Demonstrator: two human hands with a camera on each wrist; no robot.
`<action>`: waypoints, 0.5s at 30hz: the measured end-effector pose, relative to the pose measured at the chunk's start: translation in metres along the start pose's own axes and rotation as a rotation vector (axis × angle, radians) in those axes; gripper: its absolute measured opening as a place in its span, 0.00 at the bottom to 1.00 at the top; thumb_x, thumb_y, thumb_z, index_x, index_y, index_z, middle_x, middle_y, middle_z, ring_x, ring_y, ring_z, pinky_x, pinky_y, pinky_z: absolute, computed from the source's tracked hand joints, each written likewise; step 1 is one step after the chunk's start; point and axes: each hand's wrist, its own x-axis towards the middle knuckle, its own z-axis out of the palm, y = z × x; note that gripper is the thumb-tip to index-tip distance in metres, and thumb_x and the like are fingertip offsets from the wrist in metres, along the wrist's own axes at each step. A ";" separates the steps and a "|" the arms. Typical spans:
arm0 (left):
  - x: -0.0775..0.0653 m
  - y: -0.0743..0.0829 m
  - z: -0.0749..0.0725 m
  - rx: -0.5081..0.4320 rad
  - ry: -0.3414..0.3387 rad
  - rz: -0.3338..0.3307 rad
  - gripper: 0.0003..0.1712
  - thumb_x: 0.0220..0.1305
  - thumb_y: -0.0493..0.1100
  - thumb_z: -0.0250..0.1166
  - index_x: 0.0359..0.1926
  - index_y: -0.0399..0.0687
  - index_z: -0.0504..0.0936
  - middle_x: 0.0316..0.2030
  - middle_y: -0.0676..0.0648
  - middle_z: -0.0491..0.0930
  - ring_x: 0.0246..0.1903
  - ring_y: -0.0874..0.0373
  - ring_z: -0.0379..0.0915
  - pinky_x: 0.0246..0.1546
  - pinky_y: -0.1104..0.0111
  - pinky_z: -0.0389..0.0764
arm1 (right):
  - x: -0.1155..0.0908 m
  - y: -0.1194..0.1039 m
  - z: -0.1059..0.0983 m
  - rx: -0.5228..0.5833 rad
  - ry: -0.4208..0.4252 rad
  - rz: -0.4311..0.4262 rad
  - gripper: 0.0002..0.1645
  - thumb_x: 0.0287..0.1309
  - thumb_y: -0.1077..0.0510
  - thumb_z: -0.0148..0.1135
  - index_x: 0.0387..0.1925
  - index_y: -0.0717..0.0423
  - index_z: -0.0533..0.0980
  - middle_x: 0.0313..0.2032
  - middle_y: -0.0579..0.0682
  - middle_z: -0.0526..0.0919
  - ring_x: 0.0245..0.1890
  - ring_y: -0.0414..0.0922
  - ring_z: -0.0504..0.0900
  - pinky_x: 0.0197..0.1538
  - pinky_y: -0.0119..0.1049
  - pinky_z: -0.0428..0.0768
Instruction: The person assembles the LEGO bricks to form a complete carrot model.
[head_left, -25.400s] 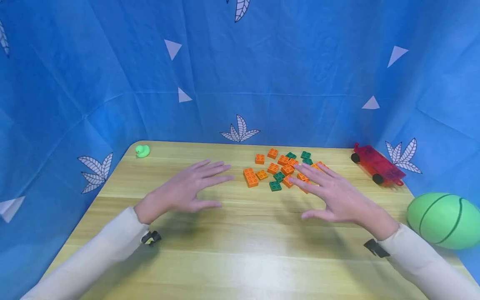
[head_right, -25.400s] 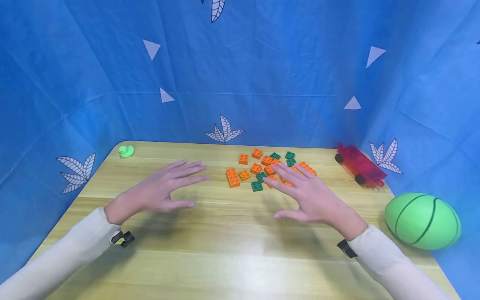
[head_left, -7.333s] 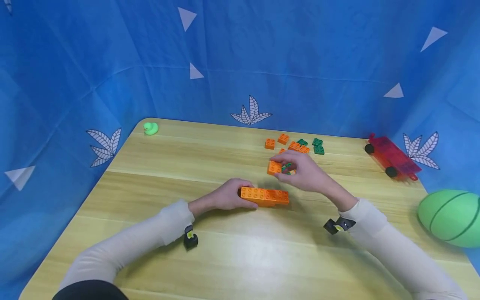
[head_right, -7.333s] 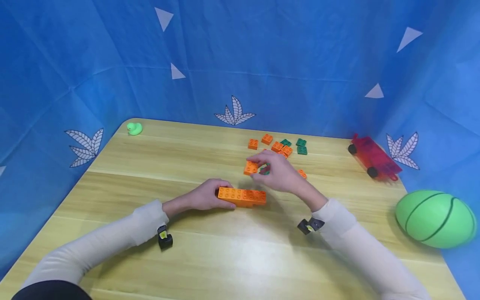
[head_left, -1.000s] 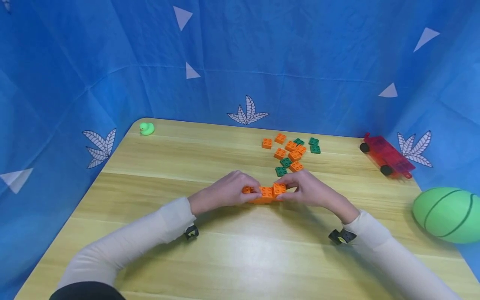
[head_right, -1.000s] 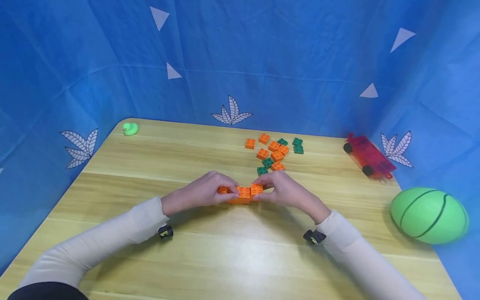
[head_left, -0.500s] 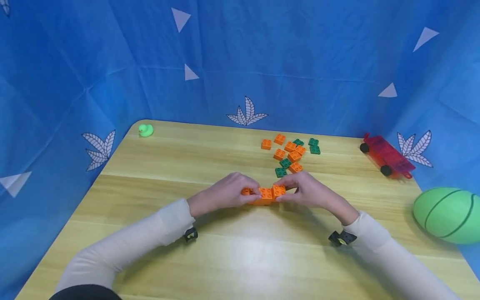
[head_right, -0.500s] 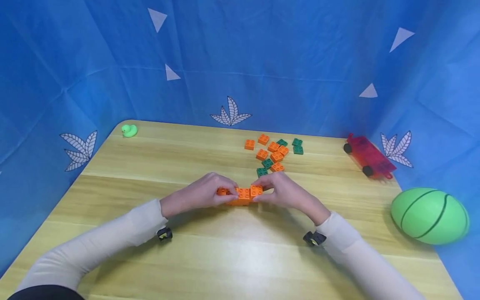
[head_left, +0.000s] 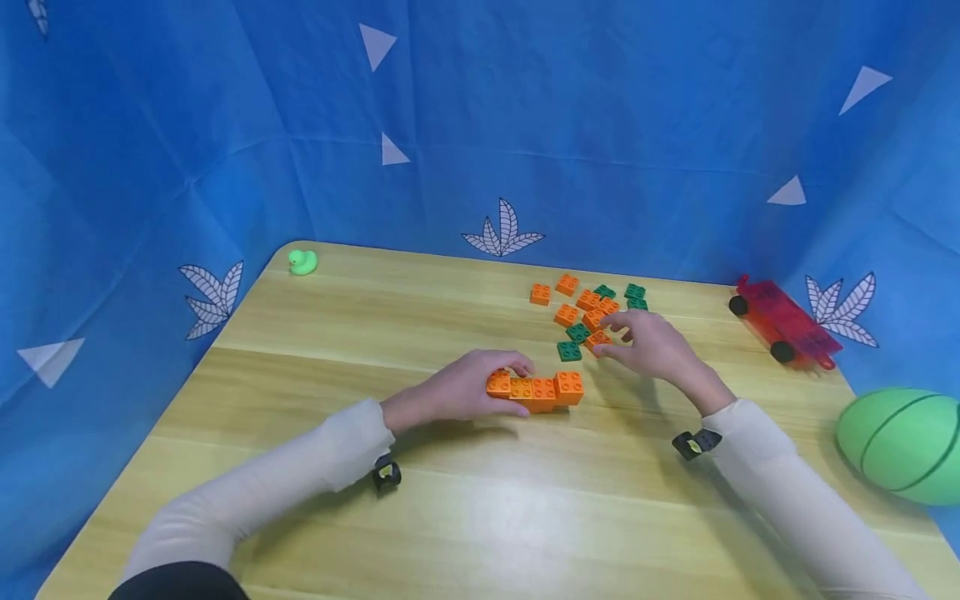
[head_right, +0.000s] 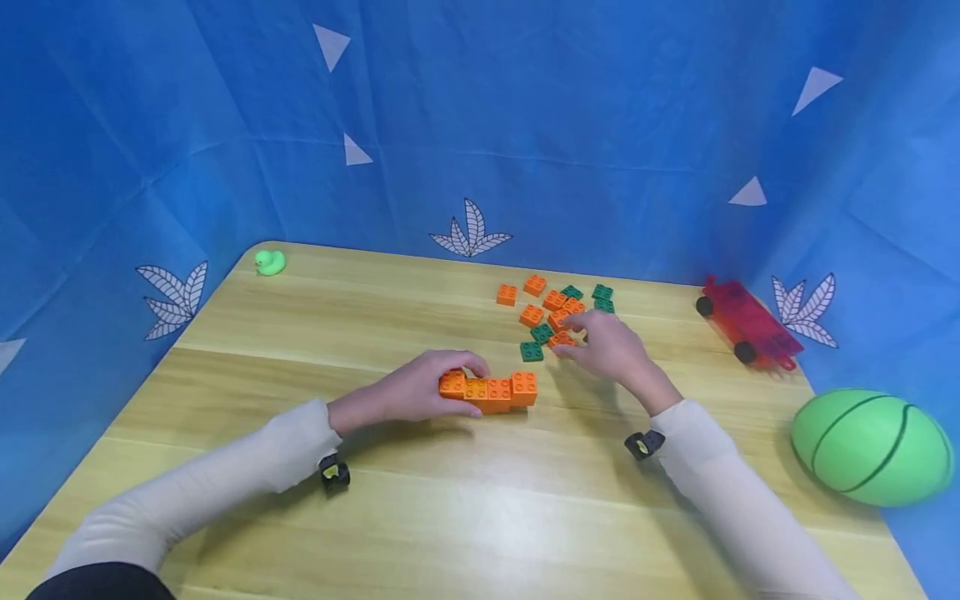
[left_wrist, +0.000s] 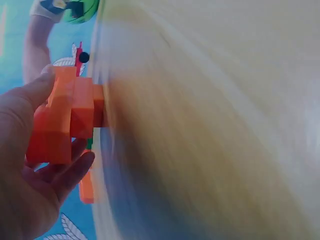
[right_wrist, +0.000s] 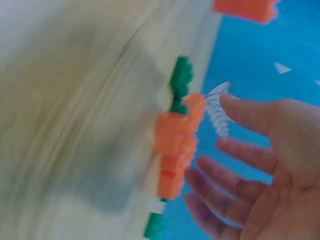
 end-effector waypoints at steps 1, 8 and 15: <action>-0.001 -0.001 0.000 -0.043 0.001 -0.029 0.35 0.58 0.57 0.77 0.64 0.53 0.78 0.55 0.54 0.84 0.57 0.59 0.79 0.64 0.61 0.77 | 0.004 0.003 0.003 -0.009 -0.002 0.031 0.31 0.66 0.46 0.68 0.63 0.60 0.78 0.56 0.65 0.84 0.50 0.60 0.86 0.51 0.57 0.84; -0.009 -0.010 0.000 -0.258 0.002 -0.203 0.25 0.59 0.46 0.78 0.57 0.53 0.82 0.51 0.52 0.83 0.44 0.60 0.79 0.45 0.69 0.85 | 0.018 0.011 0.018 -0.002 -0.001 0.118 0.30 0.66 0.48 0.67 0.62 0.62 0.79 0.57 0.66 0.84 0.53 0.61 0.85 0.54 0.59 0.82; -0.011 -0.013 0.001 -0.290 0.008 -0.233 0.21 0.59 0.45 0.77 0.53 0.51 0.84 0.46 0.50 0.85 0.39 0.60 0.80 0.41 0.71 0.84 | 0.012 -0.007 0.008 0.124 0.045 -0.019 0.26 0.64 0.57 0.69 0.60 0.66 0.79 0.56 0.66 0.85 0.50 0.60 0.86 0.52 0.55 0.85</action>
